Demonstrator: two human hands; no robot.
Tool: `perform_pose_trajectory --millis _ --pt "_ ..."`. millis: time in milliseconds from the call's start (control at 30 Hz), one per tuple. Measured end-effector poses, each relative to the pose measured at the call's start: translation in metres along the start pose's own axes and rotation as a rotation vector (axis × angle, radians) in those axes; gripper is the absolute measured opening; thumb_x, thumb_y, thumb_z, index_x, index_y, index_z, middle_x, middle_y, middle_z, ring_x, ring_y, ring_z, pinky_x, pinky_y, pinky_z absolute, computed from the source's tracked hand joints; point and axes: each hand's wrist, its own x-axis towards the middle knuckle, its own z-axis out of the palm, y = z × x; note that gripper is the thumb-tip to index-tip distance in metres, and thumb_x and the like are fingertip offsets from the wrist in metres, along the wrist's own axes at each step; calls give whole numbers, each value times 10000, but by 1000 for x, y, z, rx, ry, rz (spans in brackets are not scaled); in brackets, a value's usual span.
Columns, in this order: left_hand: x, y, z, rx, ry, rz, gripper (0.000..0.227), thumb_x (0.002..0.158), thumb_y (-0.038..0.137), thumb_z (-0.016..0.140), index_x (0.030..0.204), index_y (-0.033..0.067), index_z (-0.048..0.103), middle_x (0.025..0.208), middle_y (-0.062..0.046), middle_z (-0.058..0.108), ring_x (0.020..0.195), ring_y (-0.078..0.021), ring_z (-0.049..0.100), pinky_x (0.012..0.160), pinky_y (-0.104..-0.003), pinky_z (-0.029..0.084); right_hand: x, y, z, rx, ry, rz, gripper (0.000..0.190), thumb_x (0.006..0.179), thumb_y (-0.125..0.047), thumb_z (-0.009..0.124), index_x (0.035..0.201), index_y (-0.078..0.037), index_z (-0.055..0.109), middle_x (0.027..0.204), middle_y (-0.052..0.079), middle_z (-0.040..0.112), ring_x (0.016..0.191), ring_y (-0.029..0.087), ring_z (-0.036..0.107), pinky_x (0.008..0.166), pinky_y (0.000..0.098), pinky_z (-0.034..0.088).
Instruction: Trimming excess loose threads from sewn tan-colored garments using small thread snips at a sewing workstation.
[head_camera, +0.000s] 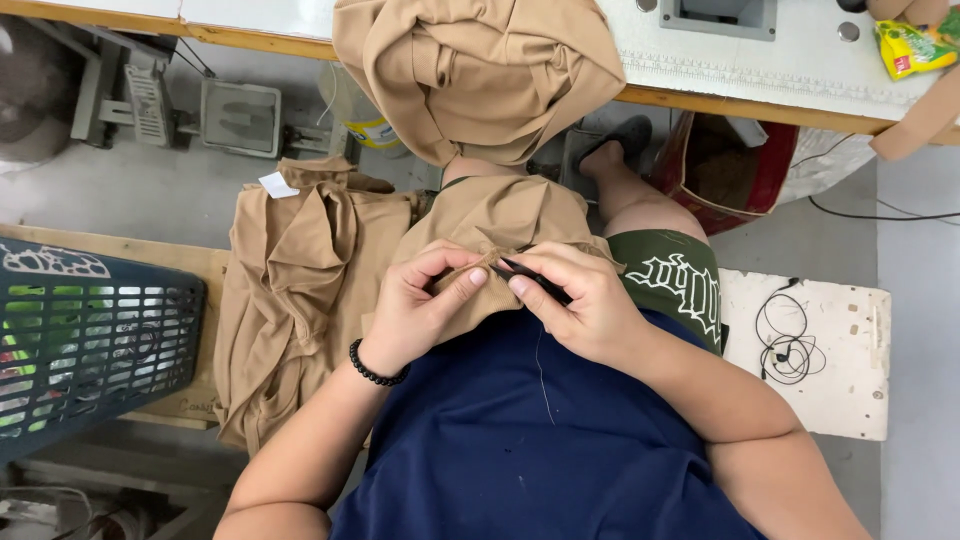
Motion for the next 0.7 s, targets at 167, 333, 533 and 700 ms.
perform_pose_trajectory --millis 167,333,533,700 --pt "-3 -8 -2 27 10 12 103 905 88 799 986 24 791 880 -102 715 872 -160 674 842 -332 533 0 -1 0 -25 -7 -13 187 969 -30 644 1120 11 748 930 126 738 439 130 645 319 200 468" --pt "-2 3 -3 51 -19 23 92 943 93 757 997 32 799 888 -104 727 874 -169 694 845 -335 538 3 -6 -1 -60 2 -33 180 960 -28 658 1106 5 757 905 121 738 491 148 672 362 225 499" --pt "-1 4 -4 58 -38 43 116 975 80 709 1030 30 798 889 -114 729 880 -196 708 852 -354 546 3 -6 -3 -122 -5 -76 181 965 -57 677 1114 -16 771 934 116 749 720 244 736 574 321 573" --pt "-1 6 -3 66 -42 53 121 976 67 700 1036 23 795 886 -126 725 882 -197 699 854 -359 544 2 -3 -4 -135 -6 -81 167 962 -60 687 1099 -30 777 927 107 748 769 269 744 627 340 583"
